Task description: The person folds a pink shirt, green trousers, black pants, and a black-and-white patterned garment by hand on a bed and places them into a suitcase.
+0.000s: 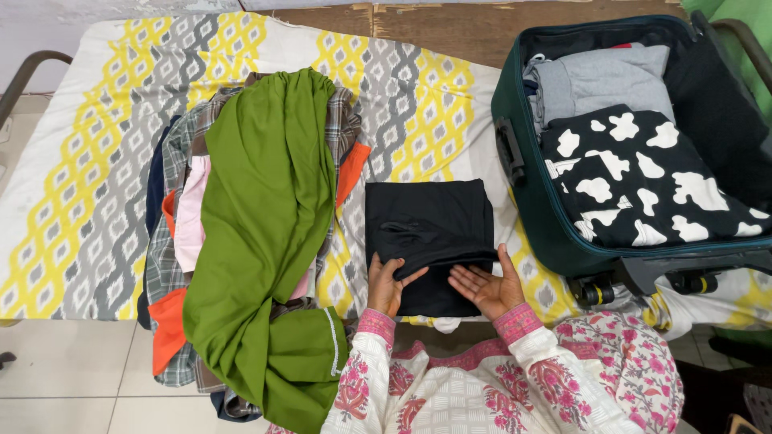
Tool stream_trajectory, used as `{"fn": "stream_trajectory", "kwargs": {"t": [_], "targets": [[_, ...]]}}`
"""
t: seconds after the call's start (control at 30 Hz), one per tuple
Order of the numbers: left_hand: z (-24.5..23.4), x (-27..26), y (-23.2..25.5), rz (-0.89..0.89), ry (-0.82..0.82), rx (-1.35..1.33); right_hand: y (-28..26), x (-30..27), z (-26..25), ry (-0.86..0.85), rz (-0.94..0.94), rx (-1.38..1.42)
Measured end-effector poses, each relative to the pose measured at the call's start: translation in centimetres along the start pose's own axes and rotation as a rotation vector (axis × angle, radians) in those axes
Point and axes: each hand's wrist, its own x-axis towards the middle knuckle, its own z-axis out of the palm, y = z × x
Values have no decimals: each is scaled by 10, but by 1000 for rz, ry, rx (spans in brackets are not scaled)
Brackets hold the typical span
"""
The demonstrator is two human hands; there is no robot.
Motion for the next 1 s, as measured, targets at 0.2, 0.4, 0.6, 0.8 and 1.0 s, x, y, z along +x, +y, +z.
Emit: {"fn": "stream_trajectory", "kwargs": {"t": [0.2,0.4,0.6,0.8,1.0], "targets": [[29,-6,16,37,-151,31,-1,20,39,-179,73,-165],[3,-6,-16,390,34,1249,-39,96,91,-242,20,-279],[13,-25,-36,99,-207,2060,-89,161,185,-374,-73,-404],[15,-20,-37,80,-227,2069,-112,224,243,-200,-219,-630],[14,-17,-38,73,-230,2074,-96,284,210,-321,-386,-1305]]}}
